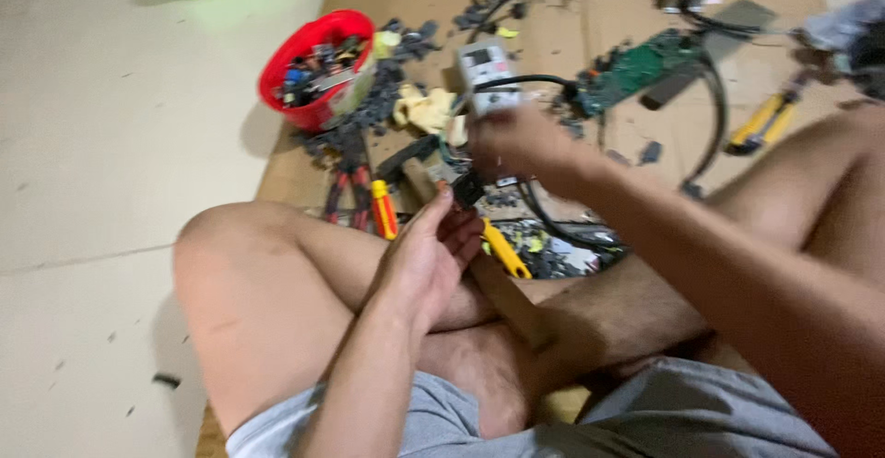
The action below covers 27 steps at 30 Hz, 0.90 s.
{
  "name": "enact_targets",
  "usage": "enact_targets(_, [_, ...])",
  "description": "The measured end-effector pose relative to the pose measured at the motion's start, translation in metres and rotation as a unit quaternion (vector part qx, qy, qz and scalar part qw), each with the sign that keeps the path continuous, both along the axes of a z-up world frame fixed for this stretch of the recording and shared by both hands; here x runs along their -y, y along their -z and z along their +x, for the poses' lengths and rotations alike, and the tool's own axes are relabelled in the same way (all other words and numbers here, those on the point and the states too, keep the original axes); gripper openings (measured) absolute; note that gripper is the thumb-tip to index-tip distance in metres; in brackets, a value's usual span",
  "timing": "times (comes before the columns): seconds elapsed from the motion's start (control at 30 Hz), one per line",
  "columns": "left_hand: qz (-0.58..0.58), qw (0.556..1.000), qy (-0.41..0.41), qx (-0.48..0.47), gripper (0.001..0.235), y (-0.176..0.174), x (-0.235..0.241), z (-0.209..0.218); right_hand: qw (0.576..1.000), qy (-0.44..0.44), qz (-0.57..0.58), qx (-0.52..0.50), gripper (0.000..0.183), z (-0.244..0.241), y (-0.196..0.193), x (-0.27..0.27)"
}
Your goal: The person sits on the floor and uses a hammer to break apart a power supply unit and a circuit board. They extract copper wire from the components and place it into a red bucket, then continue to dismantle the circuit board.
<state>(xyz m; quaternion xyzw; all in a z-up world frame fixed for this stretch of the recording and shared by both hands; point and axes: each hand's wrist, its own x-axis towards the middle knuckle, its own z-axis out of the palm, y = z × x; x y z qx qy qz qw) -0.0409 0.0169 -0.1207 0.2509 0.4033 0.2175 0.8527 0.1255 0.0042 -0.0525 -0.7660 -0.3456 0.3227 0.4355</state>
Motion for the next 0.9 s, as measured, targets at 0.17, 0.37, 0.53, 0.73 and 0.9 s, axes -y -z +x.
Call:
enact_targets(0.17, [0.038, 0.997, 0.063, -0.01, 0.032, -0.023, 0.01, 0.003, 0.993, -0.073, -0.035, -0.087, 0.056, -0.024, -0.018, 0.078])
enact_targets(0.37, [0.078, 0.986, 0.142, -0.028, 0.041, -0.057, 0.013, 0.014, 0.995, -0.06, -0.06, 0.057, 0.053, -0.017, -0.03, 0.103])
enact_targets(0.53, [0.082, 0.986, 0.146, -0.024, 0.036, -0.059, 0.012, 0.016, 1.0, -0.005, -0.014, 0.001, 0.04, -0.029, -0.026, 0.113])
enact_targets(0.73, [0.114, 0.991, 0.065, -0.007, 0.036, -0.057, 0.015, 0.028, 0.999, -0.003, -0.036, -0.039, 0.053, -0.052, -0.044, 0.097])
enact_targets(0.9, [0.166, 0.986, 0.022, 0.002, 0.042, -0.076, 0.028, 0.025, 0.999, -0.02, -0.031, 0.008, 0.053, -0.059, -0.057, 0.093])
